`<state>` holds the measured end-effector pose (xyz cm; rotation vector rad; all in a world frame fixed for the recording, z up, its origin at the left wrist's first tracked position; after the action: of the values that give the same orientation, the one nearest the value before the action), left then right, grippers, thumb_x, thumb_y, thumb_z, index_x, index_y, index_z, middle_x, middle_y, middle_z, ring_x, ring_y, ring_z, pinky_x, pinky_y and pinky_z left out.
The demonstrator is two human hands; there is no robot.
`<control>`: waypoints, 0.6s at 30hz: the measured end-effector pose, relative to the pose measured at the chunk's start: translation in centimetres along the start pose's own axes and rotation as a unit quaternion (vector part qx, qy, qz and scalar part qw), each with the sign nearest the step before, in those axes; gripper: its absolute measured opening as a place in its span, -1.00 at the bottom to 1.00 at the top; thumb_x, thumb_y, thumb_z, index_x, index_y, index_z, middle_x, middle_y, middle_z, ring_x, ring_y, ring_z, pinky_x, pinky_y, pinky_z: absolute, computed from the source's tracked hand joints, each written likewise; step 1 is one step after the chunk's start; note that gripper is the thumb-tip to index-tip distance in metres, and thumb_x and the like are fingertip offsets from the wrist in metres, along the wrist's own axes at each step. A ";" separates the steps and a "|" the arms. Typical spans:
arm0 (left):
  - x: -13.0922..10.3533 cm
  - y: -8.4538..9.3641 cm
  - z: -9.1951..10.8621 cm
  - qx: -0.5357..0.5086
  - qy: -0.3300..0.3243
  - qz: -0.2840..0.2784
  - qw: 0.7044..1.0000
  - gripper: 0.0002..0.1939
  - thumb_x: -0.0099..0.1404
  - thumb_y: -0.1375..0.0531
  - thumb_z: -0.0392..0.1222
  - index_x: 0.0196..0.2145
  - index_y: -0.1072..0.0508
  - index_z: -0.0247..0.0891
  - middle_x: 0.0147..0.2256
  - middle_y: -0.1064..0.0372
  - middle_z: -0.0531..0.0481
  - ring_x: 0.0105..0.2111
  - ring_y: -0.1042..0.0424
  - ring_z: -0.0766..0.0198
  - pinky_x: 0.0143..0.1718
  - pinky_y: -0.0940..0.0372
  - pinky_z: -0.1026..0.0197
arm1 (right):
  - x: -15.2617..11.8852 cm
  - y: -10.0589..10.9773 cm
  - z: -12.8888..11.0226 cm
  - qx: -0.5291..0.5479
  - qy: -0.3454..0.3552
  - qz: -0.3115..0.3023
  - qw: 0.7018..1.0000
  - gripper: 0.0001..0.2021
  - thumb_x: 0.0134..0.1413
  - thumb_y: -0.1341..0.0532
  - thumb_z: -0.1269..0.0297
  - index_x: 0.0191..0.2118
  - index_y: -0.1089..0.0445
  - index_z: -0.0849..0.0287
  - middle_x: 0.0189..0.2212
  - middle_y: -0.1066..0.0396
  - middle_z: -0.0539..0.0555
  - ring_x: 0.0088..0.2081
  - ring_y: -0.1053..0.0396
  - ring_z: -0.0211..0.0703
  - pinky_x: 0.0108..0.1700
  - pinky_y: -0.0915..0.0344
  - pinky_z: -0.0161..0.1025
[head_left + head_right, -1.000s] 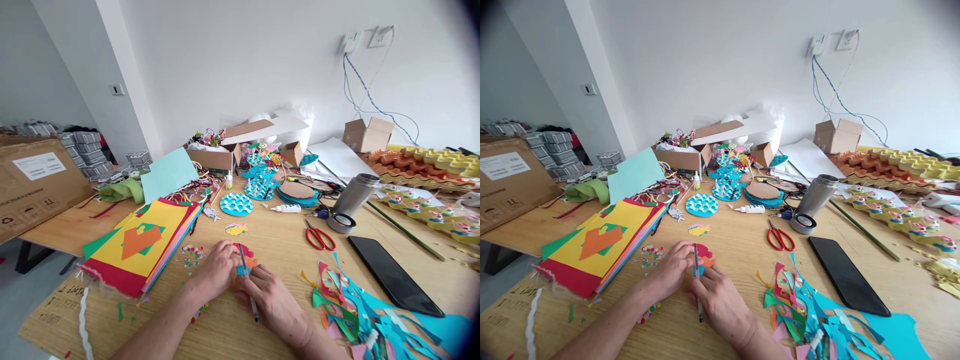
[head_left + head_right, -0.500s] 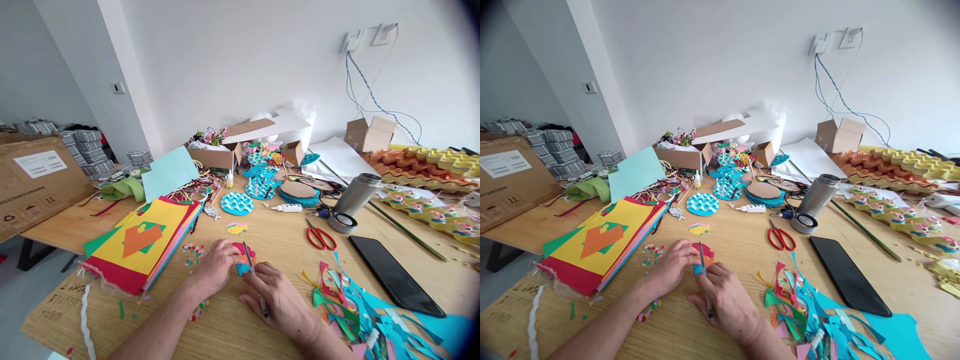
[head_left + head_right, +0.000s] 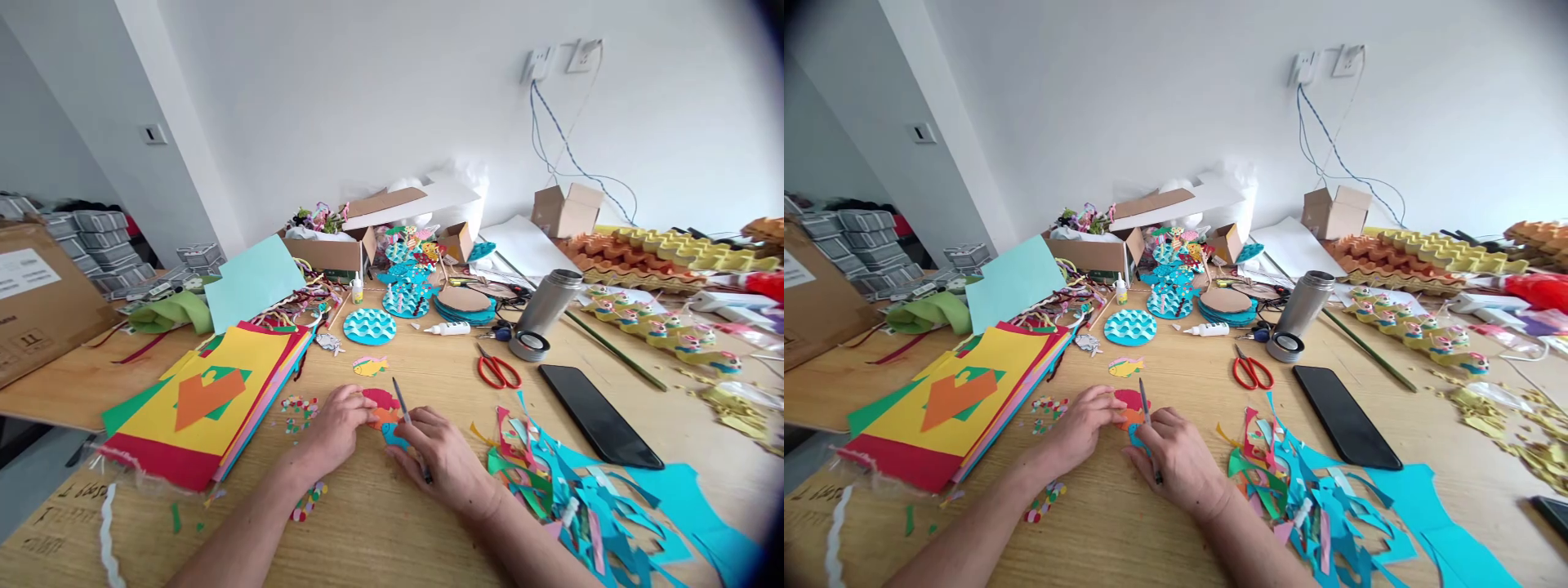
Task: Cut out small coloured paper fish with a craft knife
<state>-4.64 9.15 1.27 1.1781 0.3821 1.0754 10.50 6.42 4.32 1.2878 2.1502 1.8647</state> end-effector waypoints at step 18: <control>-0.1 0.5 0.9 0.042 0.006 -0.006 0.999 -0.50 0.27 -0.03 -0.50 0.01 -0.49 -0.03 -0.03 -0.40 -0.01 0.02 -0.27 0.12 0.11 -0.16 0.03 | 6.2 -5.0 5.0 -0.056 -0.101 -0.066 0.991 -0.55 0.02 -0.07 0.67 0.05 -0.31 0.26 -0.15 -0.53 0.21 0.11 -0.29 0.03 0.04 -0.26 -0.12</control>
<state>-4.23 8.51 2.02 1.2423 0.4465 1.0653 6.13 14.35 1.74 1.2225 1.9496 1.6976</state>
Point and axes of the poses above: each hand's wrist, its own x-axis towards the middle knuckle, its own y-axis out of the back of the hand, z = x × y, the point moved 6 cm from there along x, towards the middle knuckle
